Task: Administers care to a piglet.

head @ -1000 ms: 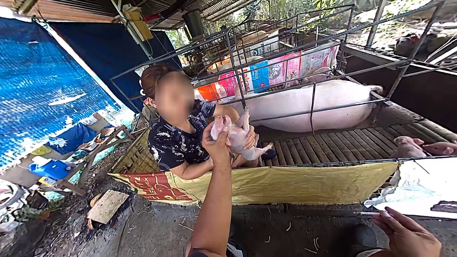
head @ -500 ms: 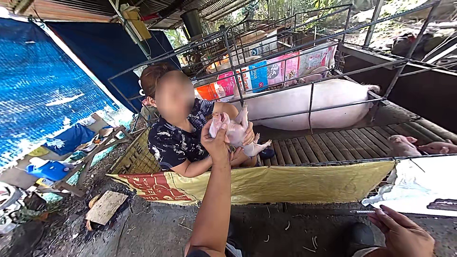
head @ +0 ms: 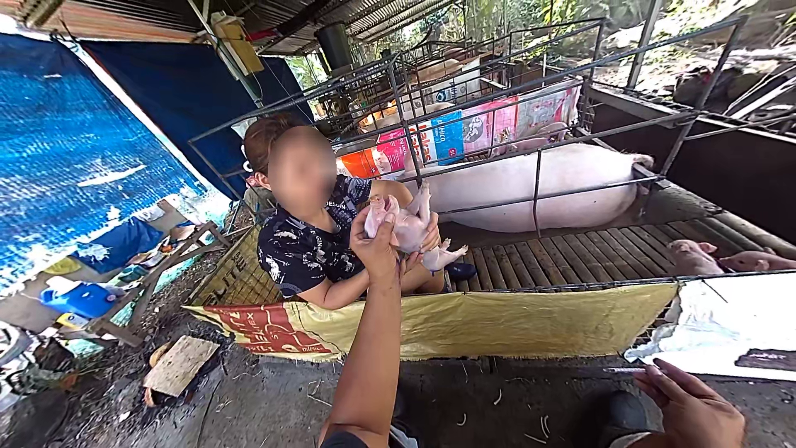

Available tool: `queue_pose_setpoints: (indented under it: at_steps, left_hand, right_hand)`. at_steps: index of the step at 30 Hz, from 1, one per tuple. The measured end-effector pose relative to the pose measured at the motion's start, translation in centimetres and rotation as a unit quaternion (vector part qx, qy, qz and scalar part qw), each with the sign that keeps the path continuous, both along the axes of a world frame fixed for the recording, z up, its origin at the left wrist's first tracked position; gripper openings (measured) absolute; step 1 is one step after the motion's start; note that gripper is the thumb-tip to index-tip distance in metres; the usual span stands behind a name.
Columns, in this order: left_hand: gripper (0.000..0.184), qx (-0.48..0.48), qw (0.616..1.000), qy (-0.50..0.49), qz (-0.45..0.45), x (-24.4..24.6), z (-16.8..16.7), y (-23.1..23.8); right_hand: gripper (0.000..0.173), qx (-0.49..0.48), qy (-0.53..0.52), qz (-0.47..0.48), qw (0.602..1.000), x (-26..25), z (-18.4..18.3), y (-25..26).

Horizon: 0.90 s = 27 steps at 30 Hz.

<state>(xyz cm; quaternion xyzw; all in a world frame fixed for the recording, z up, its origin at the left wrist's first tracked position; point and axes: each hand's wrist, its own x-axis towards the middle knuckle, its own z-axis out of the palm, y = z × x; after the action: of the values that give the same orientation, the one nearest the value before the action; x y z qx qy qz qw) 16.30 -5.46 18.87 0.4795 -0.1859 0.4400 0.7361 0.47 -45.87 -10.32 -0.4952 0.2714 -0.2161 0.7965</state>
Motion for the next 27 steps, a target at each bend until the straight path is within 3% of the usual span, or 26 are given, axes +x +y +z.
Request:
queue_pose_setpoints:
  at_steps: [27]
  left_hand:
    - [0.041, 0.005, 0.999, 0.029, 0.029, 1.1, -0.3, -0.5]
  right_hand:
    - [0.025, 0.007, -0.004, 0.002, 1.0, -0.1, 0.0, -0.1]
